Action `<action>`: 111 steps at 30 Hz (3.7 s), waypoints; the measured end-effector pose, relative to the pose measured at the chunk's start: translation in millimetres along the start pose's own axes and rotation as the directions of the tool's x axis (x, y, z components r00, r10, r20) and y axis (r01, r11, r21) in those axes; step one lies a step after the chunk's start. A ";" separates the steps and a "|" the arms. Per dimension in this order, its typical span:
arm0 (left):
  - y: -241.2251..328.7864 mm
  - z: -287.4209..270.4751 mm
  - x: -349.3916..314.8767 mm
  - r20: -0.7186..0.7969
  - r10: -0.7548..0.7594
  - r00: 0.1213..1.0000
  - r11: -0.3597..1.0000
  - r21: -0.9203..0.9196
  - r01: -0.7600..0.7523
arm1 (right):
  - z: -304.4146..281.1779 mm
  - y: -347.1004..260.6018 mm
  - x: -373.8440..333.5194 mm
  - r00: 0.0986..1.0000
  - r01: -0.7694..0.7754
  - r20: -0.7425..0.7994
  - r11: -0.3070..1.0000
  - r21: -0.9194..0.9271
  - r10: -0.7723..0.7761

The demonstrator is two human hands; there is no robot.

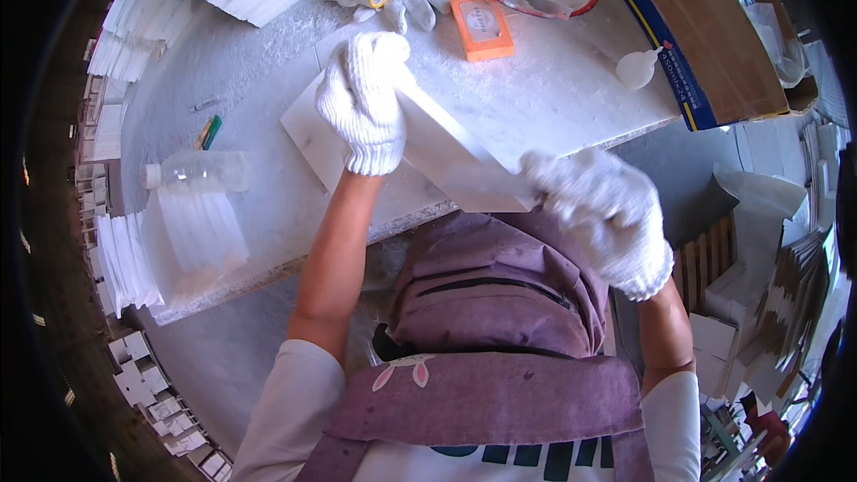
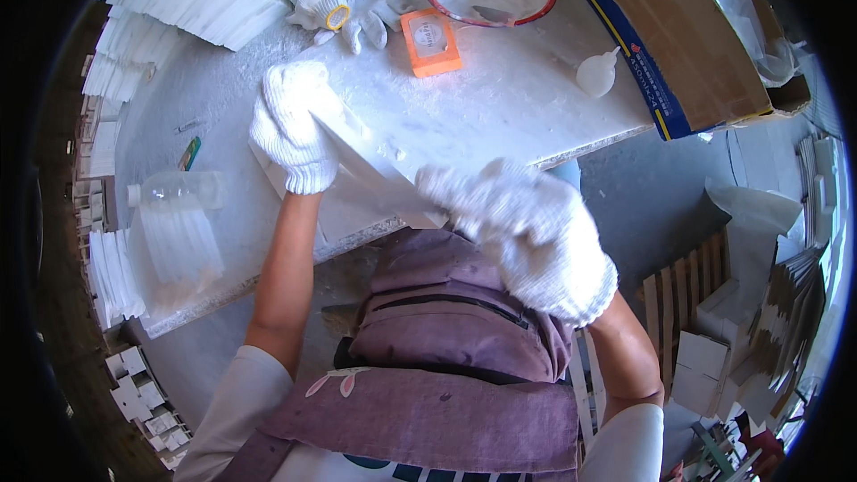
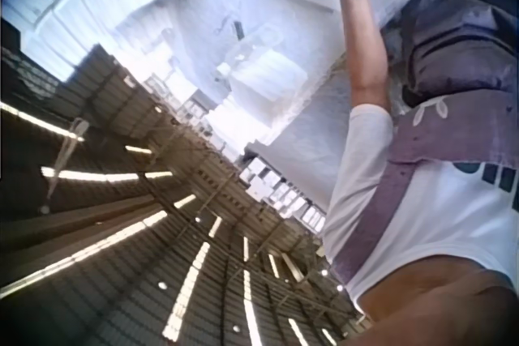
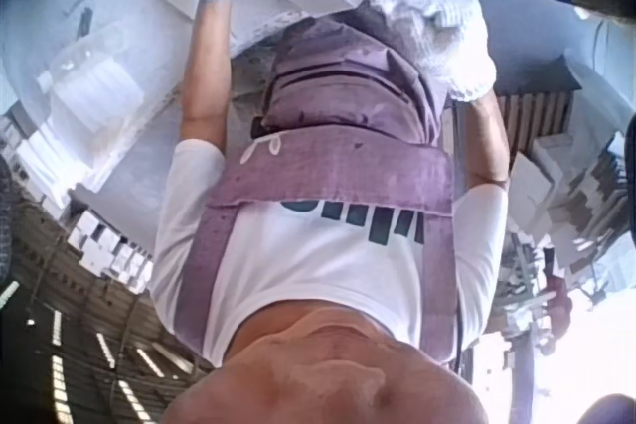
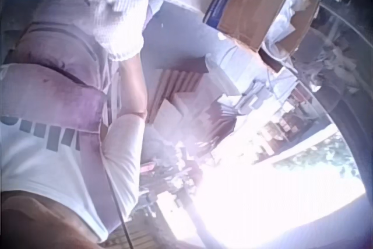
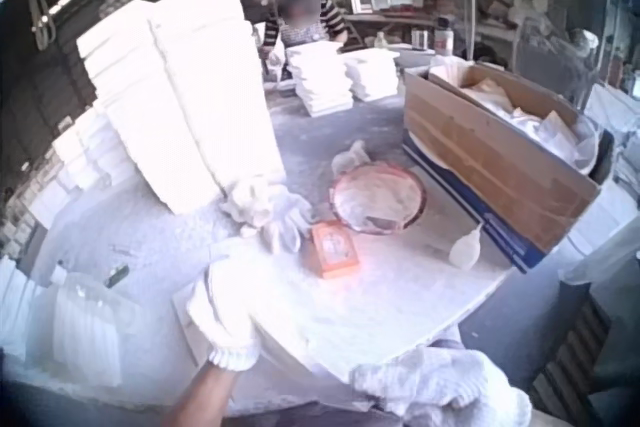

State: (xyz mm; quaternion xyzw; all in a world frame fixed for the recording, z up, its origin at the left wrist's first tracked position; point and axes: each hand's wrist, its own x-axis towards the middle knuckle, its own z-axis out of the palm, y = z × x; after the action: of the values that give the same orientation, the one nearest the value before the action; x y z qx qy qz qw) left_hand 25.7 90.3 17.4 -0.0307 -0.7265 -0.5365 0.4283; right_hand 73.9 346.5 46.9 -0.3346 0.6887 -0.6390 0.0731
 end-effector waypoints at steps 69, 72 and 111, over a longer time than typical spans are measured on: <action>-1.6 0.8 -1.2 0.015 0.071 0.997 0.997 0.022 -0.071 | -1.3 -6.5 3.0 0.995 0.001 0.093 0.949 -0.314 0.030; -7.8 -2.6 0.5 0.039 0.117 0.992 0.993 0.028 -0.118 | -0.2 -6.2 18.1 0.997 0.005 0.077 0.968 -0.251 0.015; 36.1 -83.9 13.5 0.468 -0.043 0.882 0.981 -0.148 0.127 | 73.3 18.9 14.0 0.846 -0.019 -0.065 0.151 0.988 0.529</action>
State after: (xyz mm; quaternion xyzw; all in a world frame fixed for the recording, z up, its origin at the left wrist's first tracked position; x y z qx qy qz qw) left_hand 84.8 32.4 58.3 -0.1630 -0.7585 -0.5935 0.2143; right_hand 94.9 277.0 21.3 0.0611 0.1821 -0.9513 0.2413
